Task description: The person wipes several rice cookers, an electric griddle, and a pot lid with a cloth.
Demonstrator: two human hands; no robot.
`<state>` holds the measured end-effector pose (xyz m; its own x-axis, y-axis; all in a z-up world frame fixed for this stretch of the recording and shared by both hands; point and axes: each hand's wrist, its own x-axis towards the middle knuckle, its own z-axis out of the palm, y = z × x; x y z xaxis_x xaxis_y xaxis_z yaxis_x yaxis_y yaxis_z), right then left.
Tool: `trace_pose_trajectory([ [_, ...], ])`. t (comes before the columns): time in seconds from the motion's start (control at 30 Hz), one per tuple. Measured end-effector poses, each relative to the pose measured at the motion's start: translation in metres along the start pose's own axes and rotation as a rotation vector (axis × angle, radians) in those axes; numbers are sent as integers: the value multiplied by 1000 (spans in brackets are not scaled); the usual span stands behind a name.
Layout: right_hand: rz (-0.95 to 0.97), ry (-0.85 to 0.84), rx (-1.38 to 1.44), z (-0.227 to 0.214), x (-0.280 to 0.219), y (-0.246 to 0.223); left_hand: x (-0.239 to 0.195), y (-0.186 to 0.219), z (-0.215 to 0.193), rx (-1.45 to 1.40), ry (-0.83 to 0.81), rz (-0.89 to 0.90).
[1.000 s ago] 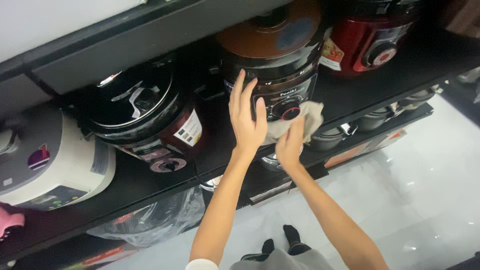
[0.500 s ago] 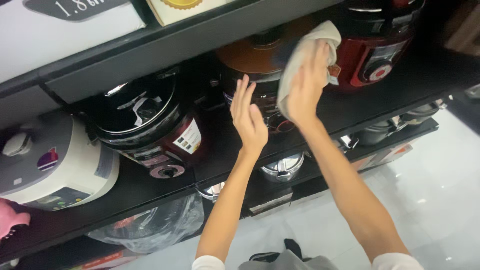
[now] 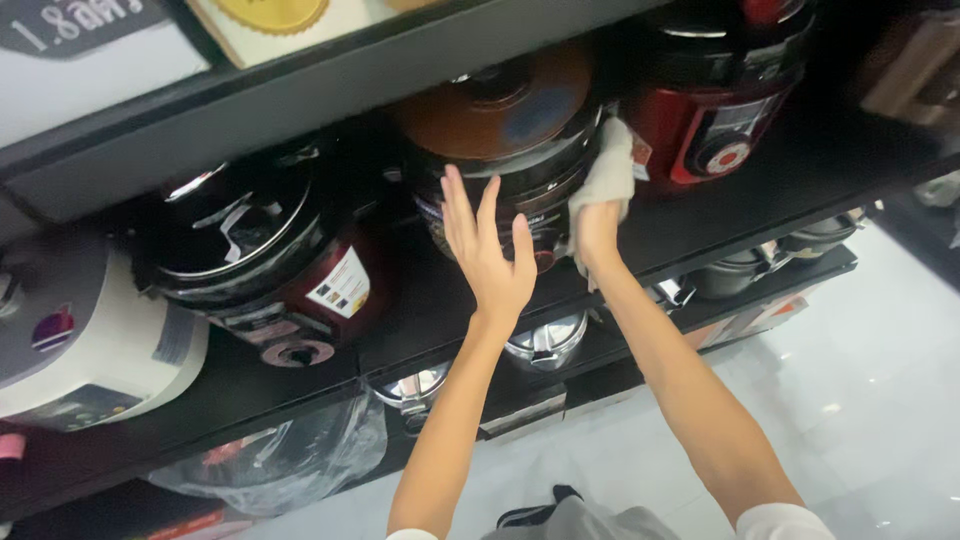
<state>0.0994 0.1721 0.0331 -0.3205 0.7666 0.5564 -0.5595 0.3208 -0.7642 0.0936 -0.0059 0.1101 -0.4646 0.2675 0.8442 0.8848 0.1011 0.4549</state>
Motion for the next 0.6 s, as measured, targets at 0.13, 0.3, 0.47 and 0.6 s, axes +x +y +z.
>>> trace_pose_trajectory([
  [0.13,-59,-54,-309,10,9,-37,-1,7,17,12,60,-15],
  [0.3,-366,-238,-617,-2,-28,-60,-3,-1,27,-25,150,-48],
  [0.47,-259,-297,-545,-35,-37,-25,-2,-10,21,-182,176,-22],
  [0.6,330,-127,-265,-4,-4,-47,-9,-7,16,-207,169,-46],
])
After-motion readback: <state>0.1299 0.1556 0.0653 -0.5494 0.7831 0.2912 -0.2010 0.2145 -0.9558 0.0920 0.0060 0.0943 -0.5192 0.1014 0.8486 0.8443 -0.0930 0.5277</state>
